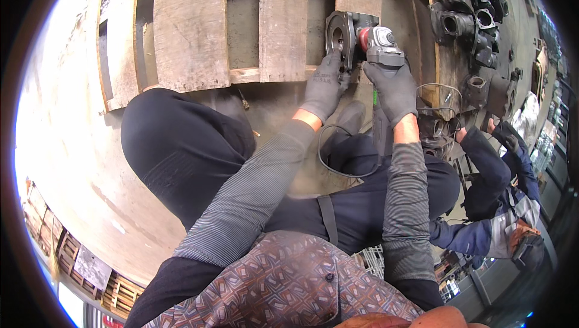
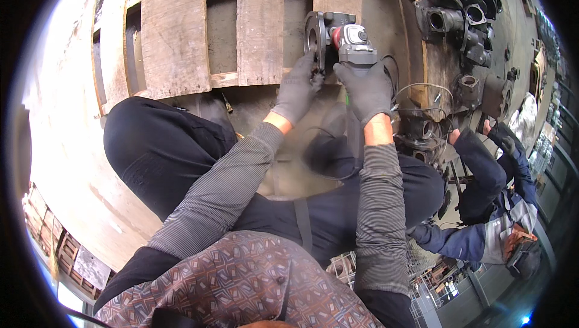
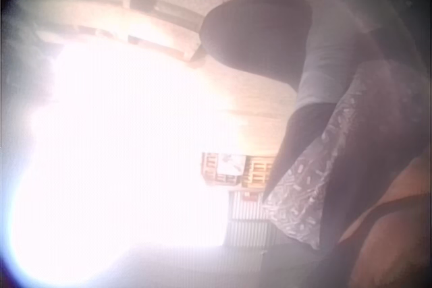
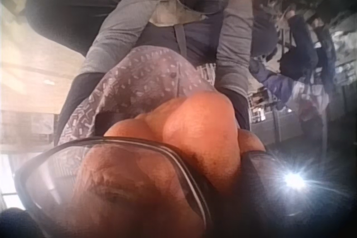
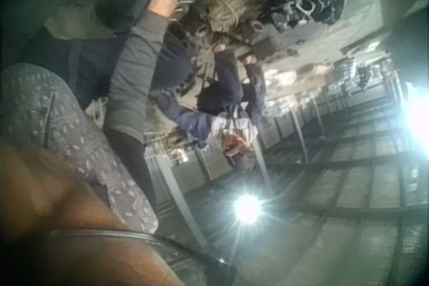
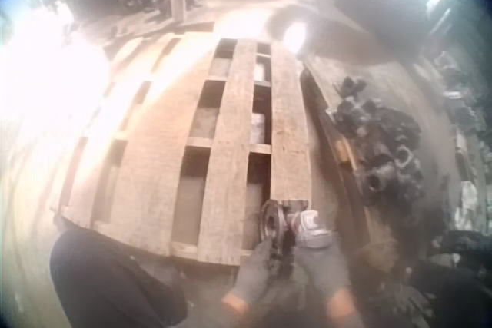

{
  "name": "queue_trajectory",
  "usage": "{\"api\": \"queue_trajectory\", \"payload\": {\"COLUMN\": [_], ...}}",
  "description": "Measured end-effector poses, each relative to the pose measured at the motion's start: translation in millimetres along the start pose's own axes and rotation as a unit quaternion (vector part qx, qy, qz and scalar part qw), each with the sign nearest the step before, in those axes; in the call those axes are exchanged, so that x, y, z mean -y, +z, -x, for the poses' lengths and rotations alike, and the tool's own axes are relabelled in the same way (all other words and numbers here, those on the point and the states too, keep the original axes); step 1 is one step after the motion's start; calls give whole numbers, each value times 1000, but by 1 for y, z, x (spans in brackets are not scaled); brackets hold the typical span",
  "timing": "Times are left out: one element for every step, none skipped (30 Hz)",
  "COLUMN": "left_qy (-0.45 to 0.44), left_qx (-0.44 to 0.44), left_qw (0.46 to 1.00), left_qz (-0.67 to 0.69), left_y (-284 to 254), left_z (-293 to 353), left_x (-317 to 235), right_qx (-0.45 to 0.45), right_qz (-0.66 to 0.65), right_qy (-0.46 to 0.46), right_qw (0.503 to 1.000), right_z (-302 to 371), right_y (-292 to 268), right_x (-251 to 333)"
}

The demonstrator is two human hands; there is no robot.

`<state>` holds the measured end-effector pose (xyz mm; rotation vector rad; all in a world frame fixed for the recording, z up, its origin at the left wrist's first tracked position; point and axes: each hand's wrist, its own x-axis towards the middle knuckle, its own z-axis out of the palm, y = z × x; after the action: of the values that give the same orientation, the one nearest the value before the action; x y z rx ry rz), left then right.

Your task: The person sits on the floor and uses a handheld angle grinder to clean the surface of a metal part. They then switch to a pneumatic die grinder to clean the interior and edges of the same part, rotating it to access different areas.

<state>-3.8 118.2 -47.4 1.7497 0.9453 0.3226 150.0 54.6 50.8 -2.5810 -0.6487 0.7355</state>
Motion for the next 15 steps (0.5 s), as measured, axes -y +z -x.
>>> {"api": "queue_trajectory", "payload": {"left_qy": [5, 3, 0, 2, 6, 0, 5, 1, -7, -6, -7, -10, -6, -1, -2], "left_qx": [-6, -7, -7, -7, -10, -10, -11, -6, 3, -1, -1, 2, -4, -8, -11], "left_qw": [1000, 1000, 1000, 1000, 1000, 1000, 1000, 1000, 1000, 1000, 1000, 1000, 1000, 1000, 1000], "left_qz": [-3, -7, -11, -10, -9, -12, -3, 3, 10, 5, 0, -4, -7, -10, -15], "left_y": [1, 1, 1, 1, 1, 0, 0, 0, -1, -1, -1, -1, 0, 0, 1], "left_z": [0, 0, 0, 0, 1, 0, 0, 1, 0, 0, 0, 0, 1, 0, 0], "left_x": [0, 0, 0, 0, 1, 1, 1, 1, 0, 0, 0, 0, 0, 1, 2], "right_qx": [-6, -8, -17, -24, -30, -24, -18, -22, -4, 2, 8, 3, -2, -7, -13], "right_qz": [9, 21, 27, 37, 46, 40, 33, 39, 21, 15, 9, 22, 36, 46, 25], "right_qy": [-1, -7, 9, 20, 28, 22, 16, 18, 12, 11, 11, 18, 25, 24, 36], "right_qw": [1000, 1000, 999, 999, 998, 999, 999, 999, 1000, 1000, 1000, 1000, 999, 999, 999], "right_z": [0, 0, 0, -1, -3, -4, -6, -6, -6, -5, -4, -2, 0, 2, 4], "right_y": [0, 0, 0, -1, -2, -2, -3, -2, -3, -2, -1, -3, -7, -10, -13], "right_x": [-3, -4, -5, -5, -4, -4, -2, 0, 1, 3, 5, 7, 8, 10, 11]}}
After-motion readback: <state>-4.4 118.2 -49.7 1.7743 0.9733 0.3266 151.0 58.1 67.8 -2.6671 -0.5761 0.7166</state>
